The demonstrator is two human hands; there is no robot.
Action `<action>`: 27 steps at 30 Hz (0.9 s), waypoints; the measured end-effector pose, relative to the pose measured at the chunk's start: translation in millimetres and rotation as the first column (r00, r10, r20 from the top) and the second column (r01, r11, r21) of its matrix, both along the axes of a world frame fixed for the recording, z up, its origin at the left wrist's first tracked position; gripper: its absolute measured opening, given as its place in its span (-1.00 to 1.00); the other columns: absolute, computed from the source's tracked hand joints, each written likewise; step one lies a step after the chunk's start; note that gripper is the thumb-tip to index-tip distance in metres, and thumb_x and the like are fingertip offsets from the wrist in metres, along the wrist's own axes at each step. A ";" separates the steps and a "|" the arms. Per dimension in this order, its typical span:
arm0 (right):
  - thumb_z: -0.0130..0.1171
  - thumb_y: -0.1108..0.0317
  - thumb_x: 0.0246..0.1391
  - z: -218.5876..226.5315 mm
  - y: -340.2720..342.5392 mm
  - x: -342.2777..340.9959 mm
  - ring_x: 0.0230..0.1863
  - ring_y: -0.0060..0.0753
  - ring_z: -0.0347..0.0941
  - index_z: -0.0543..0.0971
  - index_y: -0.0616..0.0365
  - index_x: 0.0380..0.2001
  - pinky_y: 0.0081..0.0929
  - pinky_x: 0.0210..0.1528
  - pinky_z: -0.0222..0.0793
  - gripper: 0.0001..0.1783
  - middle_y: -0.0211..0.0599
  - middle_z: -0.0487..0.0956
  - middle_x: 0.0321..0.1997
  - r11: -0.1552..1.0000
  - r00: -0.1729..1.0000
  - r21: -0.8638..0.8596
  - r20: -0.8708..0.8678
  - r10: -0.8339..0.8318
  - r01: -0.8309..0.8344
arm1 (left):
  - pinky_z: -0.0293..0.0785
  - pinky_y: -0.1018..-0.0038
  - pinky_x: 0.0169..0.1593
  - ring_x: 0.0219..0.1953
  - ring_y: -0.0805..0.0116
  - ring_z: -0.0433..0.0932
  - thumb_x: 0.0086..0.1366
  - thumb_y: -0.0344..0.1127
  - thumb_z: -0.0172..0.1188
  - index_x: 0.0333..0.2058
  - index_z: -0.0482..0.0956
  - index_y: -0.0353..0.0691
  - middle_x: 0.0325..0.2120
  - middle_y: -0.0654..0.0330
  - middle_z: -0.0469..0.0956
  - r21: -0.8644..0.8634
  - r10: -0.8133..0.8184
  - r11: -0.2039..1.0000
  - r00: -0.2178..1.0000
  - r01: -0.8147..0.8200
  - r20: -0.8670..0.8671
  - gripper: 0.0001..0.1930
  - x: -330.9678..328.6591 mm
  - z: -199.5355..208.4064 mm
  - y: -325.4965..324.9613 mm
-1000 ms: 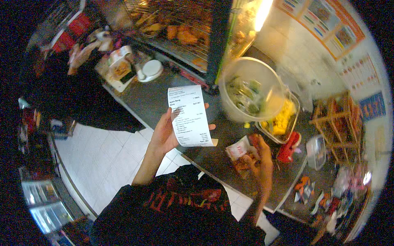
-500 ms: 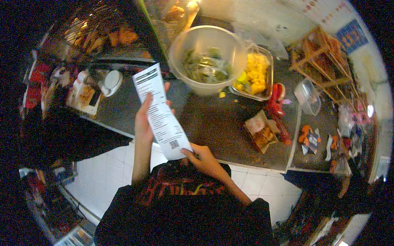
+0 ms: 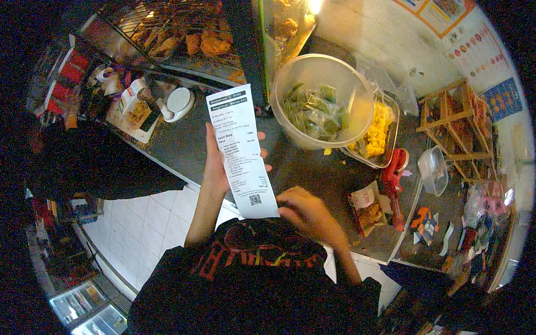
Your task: The person assembles multiple food orders at a counter. They place items into paper containers, add sauces, and seal the containers with tape. The person also retrieves a receipt from a refrigerator and hands it to a coworker.
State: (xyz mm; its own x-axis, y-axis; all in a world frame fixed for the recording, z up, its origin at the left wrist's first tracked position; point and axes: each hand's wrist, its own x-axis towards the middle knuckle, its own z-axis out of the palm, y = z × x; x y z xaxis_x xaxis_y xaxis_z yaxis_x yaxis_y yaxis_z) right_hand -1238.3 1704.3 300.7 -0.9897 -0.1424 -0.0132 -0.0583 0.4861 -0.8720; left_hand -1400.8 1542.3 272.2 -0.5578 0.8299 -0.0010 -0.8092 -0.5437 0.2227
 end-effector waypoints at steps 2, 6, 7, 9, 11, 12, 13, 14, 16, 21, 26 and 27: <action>0.15 0.44 -0.02 11.8 47.2 10.3 -0.20 -0.32 0.48 0.49 0.18 -0.15 -0.45 -0.16 0.39 -0.71 -0.20 0.51 -0.17 0.947 0.948 0.033 -0.019 -0.319 0.319 | 0.45 -0.14 -0.17 -0.24 -0.01 0.52 0.10 0.52 -0.51 0.17 0.12 -0.16 -0.03 -0.15 0.36 -0.029 -0.006 1.000 1.000 0.006 0.010 -0.07 0.4 0.6 1.4; 0.14 0.47 -0.04 -5.3 136.1 67.7 -0.17 -0.26 0.47 0.46 0.23 -0.11 -0.43 -0.09 0.36 -0.65 -0.17 0.50 -0.13 0.597 0.655 0.281 -0.205 -0.727 0.751 | 0.45 -0.14 -0.17 -0.25 -0.01 0.52 0.11 0.51 -0.50 0.17 0.13 -0.17 -0.04 -0.17 0.35 -0.064 -0.032 0.997 0.999 0.034 0.022 -0.08 3.5 3.7 8.0; 0.13 0.43 -0.03 -17.2 151.3 89.6 -0.17 -0.22 0.47 0.46 0.23 -0.11 -0.41 -0.09 0.36 -0.65 -0.15 0.51 -0.14 0.518 0.652 0.456 -0.206 -0.730 0.724 | 0.45 -0.14 -0.17 -0.25 -0.01 0.52 0.11 0.51 -0.50 0.17 0.12 -0.17 -0.04 -0.17 0.35 -0.071 -0.038 0.997 0.999 0.040 0.022 -0.08 4.6 4.4 10.5; 0.11 0.37 0.01 -49.8 168.5 127.6 -0.16 -0.14 0.48 0.47 0.22 -0.11 -0.36 -0.08 0.37 -0.66 -0.11 0.52 -0.17 0.321 0.677 0.755 -0.214 -0.704 0.572 | 0.46 -0.14 -0.18 -0.26 0.00 0.52 0.13 0.49 -0.49 0.16 0.13 -0.18 -0.05 -0.17 0.35 -0.048 -0.041 0.998 0.999 0.042 0.019 -0.09 7.4 4.6 19.0; 0.07 0.36 0.03 -77.6 181.3 151.0 -0.15 -0.10 0.47 0.47 0.23 -0.11 -0.35 -0.07 0.36 -0.67 -0.08 0.53 -0.17 0.453 0.697 0.644 -0.180 -0.694 0.617 | 0.46 -0.13 -0.20 -0.27 0.00 0.52 0.13 0.49 -0.49 0.15 0.14 -0.19 -0.06 -0.16 0.37 -0.073 -0.058 0.996 0.998 0.060 0.029 -0.09 11.2 4.0 29.3; 0.04 0.35 0.05 -87.1 183.9 160.1 -0.15 -0.08 0.47 0.47 0.24 -0.11 -0.34 -0.07 0.35 -0.68 -0.06 0.53 -0.18 0.478 0.649 0.609 -0.080 -0.757 0.633 | 0.47 -0.13 -0.20 -0.27 0.00 0.52 0.13 0.49 -0.49 0.15 0.15 -0.20 -0.07 -0.15 0.37 -0.085 -0.067 0.994 0.997 0.070 0.032 -0.09 13.7 3.5 34.7; -0.01 0.38 0.05 -93.7 184.8 163.6 -0.14 -0.09 0.47 0.50 0.24 -0.15 -0.36 -0.07 0.35 -0.70 -0.06 0.54 -0.18 0.467 0.629 0.550 -0.144 -0.764 0.693 | 0.47 -0.13 -0.21 -0.27 0.00 0.52 0.13 0.49 -0.49 0.15 0.15 -0.20 -0.07 -0.15 0.38 -0.111 -0.078 0.991 0.997 0.080 0.028 -0.09 16.6 2.8 40.3; -0.03 0.45 -0.01 -96.0 188.2 167.5 -0.16 -0.09 0.47 0.50 0.25 -0.17 -0.36 -0.08 0.34 -0.70 -0.05 0.53 -0.21 0.516 0.654 0.507 -0.134 -0.744 0.690 | 0.47 -0.13 -0.21 -0.27 0.00 0.52 0.12 0.50 -0.49 0.14 0.16 -0.20 -0.07 -0.14 0.38 -0.135 -0.089 0.987 0.996 0.090 0.017 -0.09 18.8 2.1 46.8; -0.09 0.61 -0.12 -92.2 192.9 167.9 -0.19 -0.08 0.47 0.51 0.28 -0.21 -0.37 -0.09 0.33 -0.67 -0.03 0.53 -0.26 0.589 0.673 0.404 -0.098 -0.733 0.700 | 0.47 -0.12 -0.22 -0.28 0.00 0.52 0.11 0.50 -0.46 0.11 0.20 -0.23 -0.09 -0.11 0.39 -0.093 -0.109 0.990 0.994 0.109 0.001 -0.08 25.1 2.6 51.6; 0.00 0.46 -0.11 -72.2 225.5 168.2 -0.16 -0.12 0.47 0.55 0.19 -0.26 -0.38 -0.10 0.35 -0.72 -0.14 0.55 -0.24 0.743 0.793 0.362 0.017 -0.609 0.563 | 0.47 -0.12 -0.31 -0.35 0.01 0.51 0.10 0.51 -0.37 -0.02 0.32 -0.26 -0.24 0.00 0.45 -0.253 -0.112 0.962 0.994 0.105 -0.014 -0.12 51.5 1.7 83.6; 0.08 0.45 -0.12 -72.6 270.0 171.2 -0.18 -0.16 0.48 0.53 0.20 -0.23 -0.39 -0.09 0.34 -0.71 -0.16 0.55 -0.26 0.883 0.906 0.319 0.134 -0.402 0.344 | 0.48 -0.12 -0.30 -0.37 -0.04 0.54 0.09 0.51 -0.38 -0.01 0.32 -0.25 -0.25 -0.03 0.48 -0.349 -0.138 0.927 0.990 0.137 0.023 -0.11 85.4 1.6 129.7; 0.10 0.41 -0.10 -69.8 280.7 170.6 -0.18 -0.16 0.48 0.53 0.19 -0.23 -0.38 -0.08 0.34 -0.71 -0.16 0.55 -0.26 0.901 0.923 0.340 0.176 -0.342 0.269 | 0.47 -0.13 -0.30 -0.37 -0.04 0.54 0.09 0.51 -0.38 0.00 0.32 -0.23 -0.25 -0.03 0.48 -0.358 -0.137 0.923 0.990 0.139 0.032 -0.12 92.3 0.1 141.0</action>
